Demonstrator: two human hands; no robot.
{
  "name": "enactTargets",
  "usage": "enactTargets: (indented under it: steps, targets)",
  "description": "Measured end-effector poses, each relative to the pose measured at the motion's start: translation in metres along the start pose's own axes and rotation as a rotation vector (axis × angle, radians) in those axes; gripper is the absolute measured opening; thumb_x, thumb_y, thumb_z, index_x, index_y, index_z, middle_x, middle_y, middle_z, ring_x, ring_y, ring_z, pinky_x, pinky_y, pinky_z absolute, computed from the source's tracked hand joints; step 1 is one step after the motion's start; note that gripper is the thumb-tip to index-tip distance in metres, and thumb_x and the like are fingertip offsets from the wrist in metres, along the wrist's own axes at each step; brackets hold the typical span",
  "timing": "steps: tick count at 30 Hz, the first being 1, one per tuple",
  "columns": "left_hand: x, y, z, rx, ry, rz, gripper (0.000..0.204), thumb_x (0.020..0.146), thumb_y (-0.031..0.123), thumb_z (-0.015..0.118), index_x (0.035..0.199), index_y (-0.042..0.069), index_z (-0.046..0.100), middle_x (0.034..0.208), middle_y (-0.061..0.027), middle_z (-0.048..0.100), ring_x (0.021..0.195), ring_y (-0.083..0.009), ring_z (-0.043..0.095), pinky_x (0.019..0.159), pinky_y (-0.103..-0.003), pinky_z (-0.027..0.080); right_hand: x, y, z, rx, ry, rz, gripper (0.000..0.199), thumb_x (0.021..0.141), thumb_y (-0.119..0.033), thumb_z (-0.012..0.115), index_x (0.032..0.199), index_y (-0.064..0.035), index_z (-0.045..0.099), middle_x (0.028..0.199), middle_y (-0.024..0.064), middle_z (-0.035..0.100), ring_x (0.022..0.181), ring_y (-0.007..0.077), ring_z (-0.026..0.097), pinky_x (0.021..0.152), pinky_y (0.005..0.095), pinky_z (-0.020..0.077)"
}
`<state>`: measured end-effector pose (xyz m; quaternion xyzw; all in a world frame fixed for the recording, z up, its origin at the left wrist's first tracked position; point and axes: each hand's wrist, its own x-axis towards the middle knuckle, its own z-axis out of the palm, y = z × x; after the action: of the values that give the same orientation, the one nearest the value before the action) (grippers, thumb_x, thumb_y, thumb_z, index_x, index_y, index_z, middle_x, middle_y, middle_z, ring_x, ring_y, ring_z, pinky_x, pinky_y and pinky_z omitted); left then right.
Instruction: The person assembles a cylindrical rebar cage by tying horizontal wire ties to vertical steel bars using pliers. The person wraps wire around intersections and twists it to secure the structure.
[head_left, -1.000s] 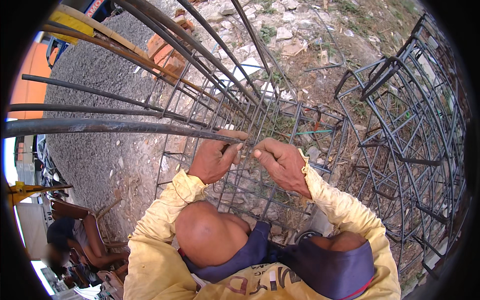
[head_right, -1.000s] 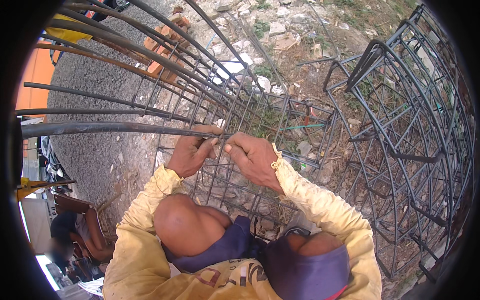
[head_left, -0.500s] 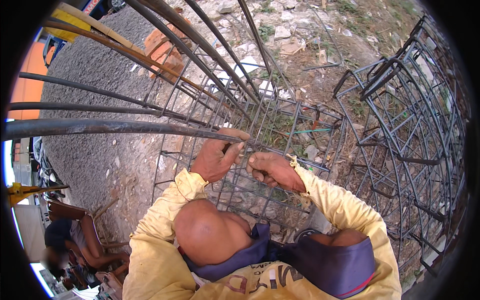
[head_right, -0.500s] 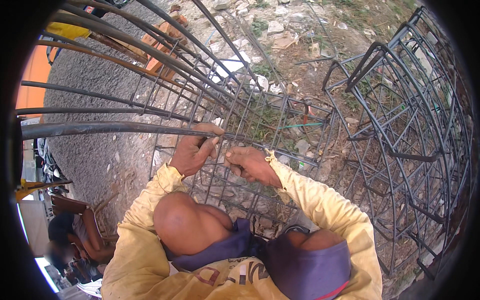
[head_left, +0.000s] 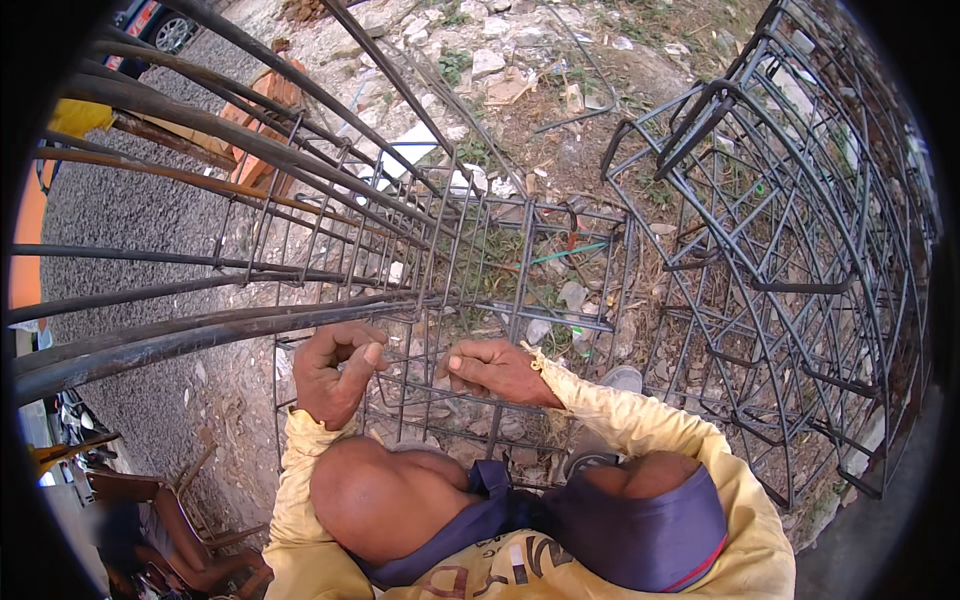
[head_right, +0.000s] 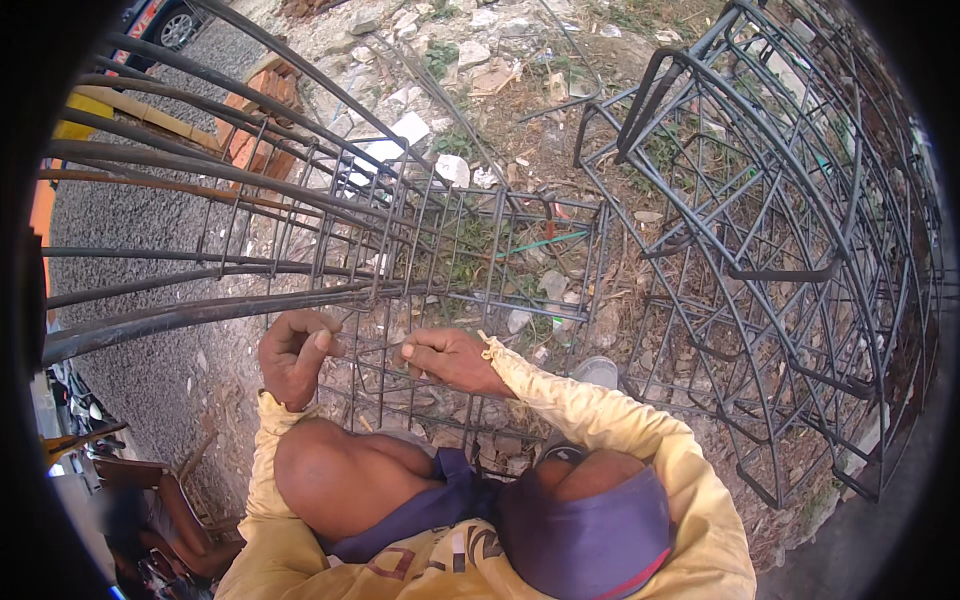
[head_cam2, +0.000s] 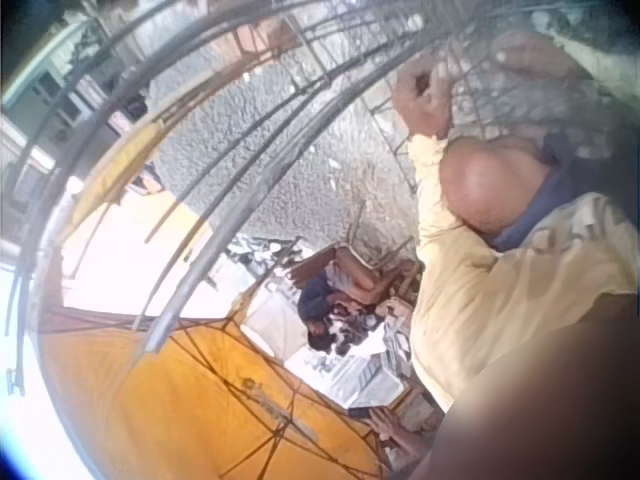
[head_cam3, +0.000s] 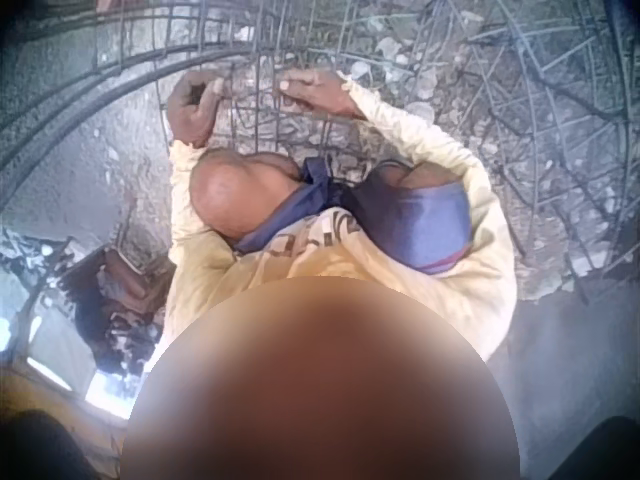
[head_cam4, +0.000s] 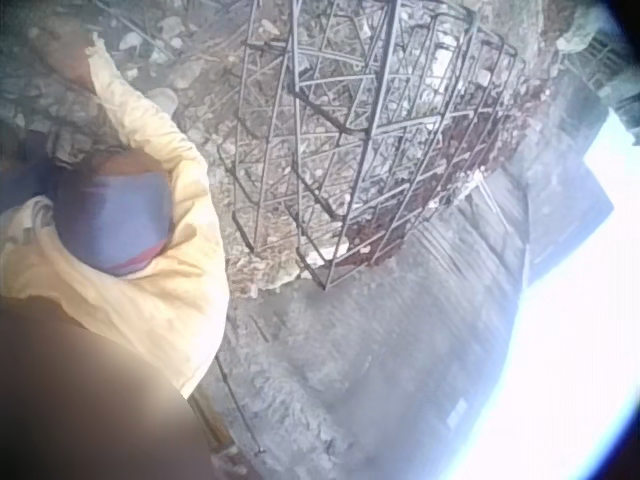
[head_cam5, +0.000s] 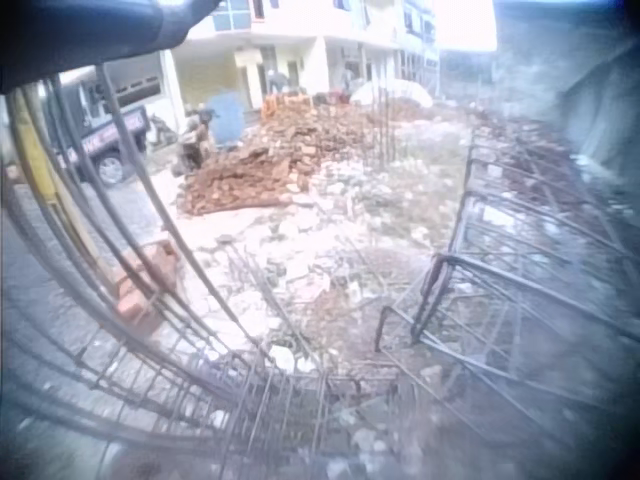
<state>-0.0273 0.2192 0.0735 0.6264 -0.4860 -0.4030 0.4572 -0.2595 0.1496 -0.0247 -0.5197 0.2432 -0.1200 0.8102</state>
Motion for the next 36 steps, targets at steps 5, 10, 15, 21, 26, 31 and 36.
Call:
enactTargets:
  steps: [5,10,15,21,26,31,36]
  targets:
    - [-0.009,-0.019,-0.003,-0.309,-0.363,-0.447,0.048,0.1,0.039,0.054,0.123,-0.002,0.057,0.113,-0.0154,0.066,0.1,-0.0198,0.065,0.087,-0.035,0.054,-0.012,0.038,-0.119,-0.526,0.746,0.115,0.032,0.095,-0.027,0.062,0.11,0.0012,0.065,0.083,0.0083,0.065,0.073,0.0176,0.06,0.068,0.0338,0.0489]
    - [0.014,-0.017,0.038,-0.8,-0.453,-0.614,0.062,0.103,0.044,0.048,0.145,0.0,0.04,0.122,-0.0131,0.063,0.113,-0.0235,0.061,0.097,-0.039,0.05,0.026,0.058,-0.222,-0.639,0.933,0.349,0.046,0.091,-0.028,0.065,0.123,0.0032,0.06,0.099,0.0225,0.068,0.09,0.0311,0.066,0.081,0.0402,0.0508]
    - [0.016,-0.054,0.034,-1.204,-0.521,-0.654,0.055,0.105,0.037,0.046,0.147,0.002,0.037,0.102,-0.0037,0.065,0.097,-0.0192,0.064,0.095,-0.039,0.05,0.082,0.056,-0.231,-0.675,0.823,0.497,0.041,0.093,-0.028,0.06,0.128,-0.0076,0.06,0.119,0.0244,0.065,0.112,0.0408,0.062,0.096,0.0463,0.048]
    - [0.012,-0.037,0.046,-0.972,-0.411,-0.612,0.053,0.104,0.038,0.048,0.144,0.005,0.039,0.074,0.0047,0.046,0.064,-0.0077,0.042,0.074,-0.029,0.042,0.046,0.022,-0.17,-0.586,0.878,0.112,0.026,0.102,-0.027,0.052,0.111,-0.0053,0.064,0.074,0.0137,0.06,0.059,0.0288,0.055,0.06,0.0416,0.0453]
    - [0.023,-0.042,0.053,-0.844,-0.514,-0.593,0.036,0.105,0.031,0.048,0.128,0.004,0.052,0.072,0.0044,0.046,0.058,-0.0066,0.038,0.068,-0.026,0.041,-0.008,-0.017,-0.168,-0.71,1.063,-0.47,0.029,0.103,-0.029,0.051,0.112,-0.0022,0.059,0.094,0.0137,0.057,0.073,0.0208,0.064,0.057,0.0334,0.0517]
    - [0.029,-0.035,0.047,-0.394,-0.438,-0.555,0.036,0.099,0.038,0.06,0.102,0.002,0.064,0.068,0.0036,0.047,0.059,-0.0065,0.041,0.055,-0.026,0.037,-0.037,-0.115,-0.101,0.15,0.73,-0.698,0.028,0.105,-0.032,0.047,0.118,-0.0075,0.048,0.115,0.0144,0.061,0.094,0.0271,0.068,0.073,0.0382,0.0606]
    - [0.034,-0.031,0.037,-0.067,-0.412,-0.528,0.035,0.097,0.035,0.064,0.093,0.0,0.067,0.065,0.0028,0.05,0.054,-0.006,0.043,0.051,-0.024,0.036,-0.06,-0.085,-0.073,0.646,0.332,-0.268,0.025,0.1,-0.02,0.056,0.121,-0.011,0.046,0.112,0.0149,0.061,0.099,0.0317,0.068,0.073,0.0484,0.0629]
